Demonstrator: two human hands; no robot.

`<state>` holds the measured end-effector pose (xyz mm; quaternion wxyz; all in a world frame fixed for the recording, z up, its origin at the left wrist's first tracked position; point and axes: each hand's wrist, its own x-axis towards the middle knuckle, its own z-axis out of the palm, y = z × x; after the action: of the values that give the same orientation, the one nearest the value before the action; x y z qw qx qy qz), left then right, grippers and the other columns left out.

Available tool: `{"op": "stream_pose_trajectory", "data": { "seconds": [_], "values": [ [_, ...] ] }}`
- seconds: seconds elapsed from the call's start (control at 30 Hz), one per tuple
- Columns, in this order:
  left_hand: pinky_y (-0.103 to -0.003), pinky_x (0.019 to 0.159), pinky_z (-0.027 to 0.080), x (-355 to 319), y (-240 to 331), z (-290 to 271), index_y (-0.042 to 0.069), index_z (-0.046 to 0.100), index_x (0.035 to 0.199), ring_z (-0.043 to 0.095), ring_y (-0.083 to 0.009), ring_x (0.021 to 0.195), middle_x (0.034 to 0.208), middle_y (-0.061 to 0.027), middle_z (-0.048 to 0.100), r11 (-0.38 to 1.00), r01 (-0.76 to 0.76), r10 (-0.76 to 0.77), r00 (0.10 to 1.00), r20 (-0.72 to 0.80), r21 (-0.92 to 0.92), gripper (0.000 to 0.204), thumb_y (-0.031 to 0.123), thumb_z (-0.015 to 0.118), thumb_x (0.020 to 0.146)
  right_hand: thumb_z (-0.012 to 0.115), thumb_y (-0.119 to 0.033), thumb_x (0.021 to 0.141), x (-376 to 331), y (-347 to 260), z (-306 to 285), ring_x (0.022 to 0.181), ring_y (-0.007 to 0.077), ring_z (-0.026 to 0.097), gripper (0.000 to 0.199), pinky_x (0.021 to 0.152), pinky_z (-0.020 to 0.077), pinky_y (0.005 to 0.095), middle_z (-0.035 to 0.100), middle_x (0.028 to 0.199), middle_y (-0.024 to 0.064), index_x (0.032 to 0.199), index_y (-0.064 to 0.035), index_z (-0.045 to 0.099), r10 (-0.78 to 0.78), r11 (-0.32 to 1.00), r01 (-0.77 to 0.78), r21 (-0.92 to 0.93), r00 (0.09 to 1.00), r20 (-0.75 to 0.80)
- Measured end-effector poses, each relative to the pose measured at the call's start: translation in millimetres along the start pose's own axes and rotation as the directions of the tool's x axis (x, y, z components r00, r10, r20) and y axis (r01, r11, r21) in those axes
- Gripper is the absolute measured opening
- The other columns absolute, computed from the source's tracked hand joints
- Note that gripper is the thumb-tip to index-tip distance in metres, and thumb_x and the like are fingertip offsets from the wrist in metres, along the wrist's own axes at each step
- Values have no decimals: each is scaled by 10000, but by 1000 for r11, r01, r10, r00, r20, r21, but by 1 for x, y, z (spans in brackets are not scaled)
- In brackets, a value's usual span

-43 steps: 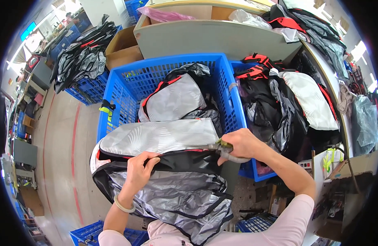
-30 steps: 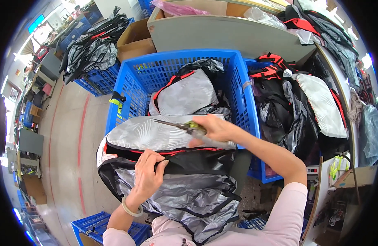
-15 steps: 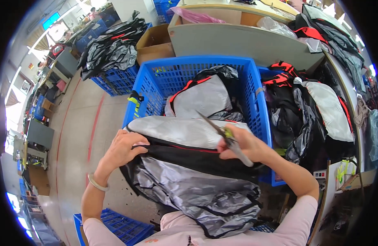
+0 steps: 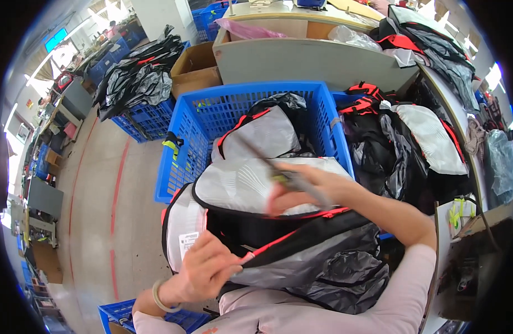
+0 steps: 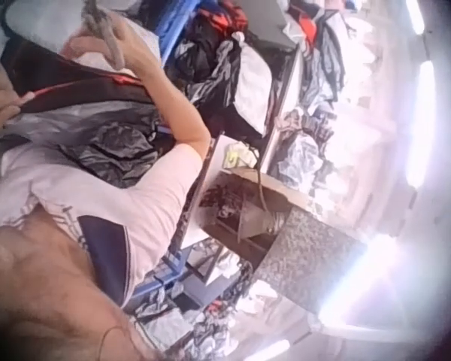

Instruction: Trimming excess loose threads from manufactured bags using small scissors.

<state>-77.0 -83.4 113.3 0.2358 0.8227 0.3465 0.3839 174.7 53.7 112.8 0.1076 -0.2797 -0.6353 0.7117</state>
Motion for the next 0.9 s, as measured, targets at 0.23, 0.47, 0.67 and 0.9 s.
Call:
{"op": "stream_pose_trajectory", "data": {
  "seconds": [0.23, 0.47, 0.67, 0.9],
  "values": [
    [-331, 641, 461, -42, -42, -3, 33, 674, 914, 533, -256, 737, 842, -78, 588, 954, 221, -187, 966, -177, 202, 258, 38, 742, 666, 685, -233, 837, 106, 63, 51, 812, 165, 623, 304, 721, 510, 294, 640, 895, 115, 935, -21, 492, 38, 988, -69, 139, 976, 216],
    [-318, 561, 476, -42, -64, 6, 43, 667, 923, 581, -232, 651, 796, -87, 560, 968, 194, -146, 951, -273, 158, 267, -41, 691, 670, 770, -115, 750, 80, 28, 68, 665, 196, 589, 366, 598, 452, 294, 615, 741, 137, 872, -28, 436, -260, 913, 281, -297, 959, 109],
    [-368, 570, 471, -35, -69, 10, 31, 667, 900, 597, -274, 628, 717, -107, 591, 846, 532, -530, 844, -83, 12, 195, 131, 684, 734, 780, -155, 730, 79, 41, 61, 621, 327, 601, 405, 536, 418, 339, 584, 666, 154, 894, -15, 438, -393, 789, 293, -540, 916, -78],
    [-368, 664, 391, -27, -70, 35, 55, 581, 673, 544, -262, 621, 640, -75, 563, 852, 474, -394, 861, -322, 223, 198, 188, 722, 711, 816, -206, 673, 83, 55, 47, 614, 313, 554, 444, 545, 409, 346, 547, 680, 120, 892, -9, 484, -479, 763, 303, -571, 858, -186]
  ]
}}
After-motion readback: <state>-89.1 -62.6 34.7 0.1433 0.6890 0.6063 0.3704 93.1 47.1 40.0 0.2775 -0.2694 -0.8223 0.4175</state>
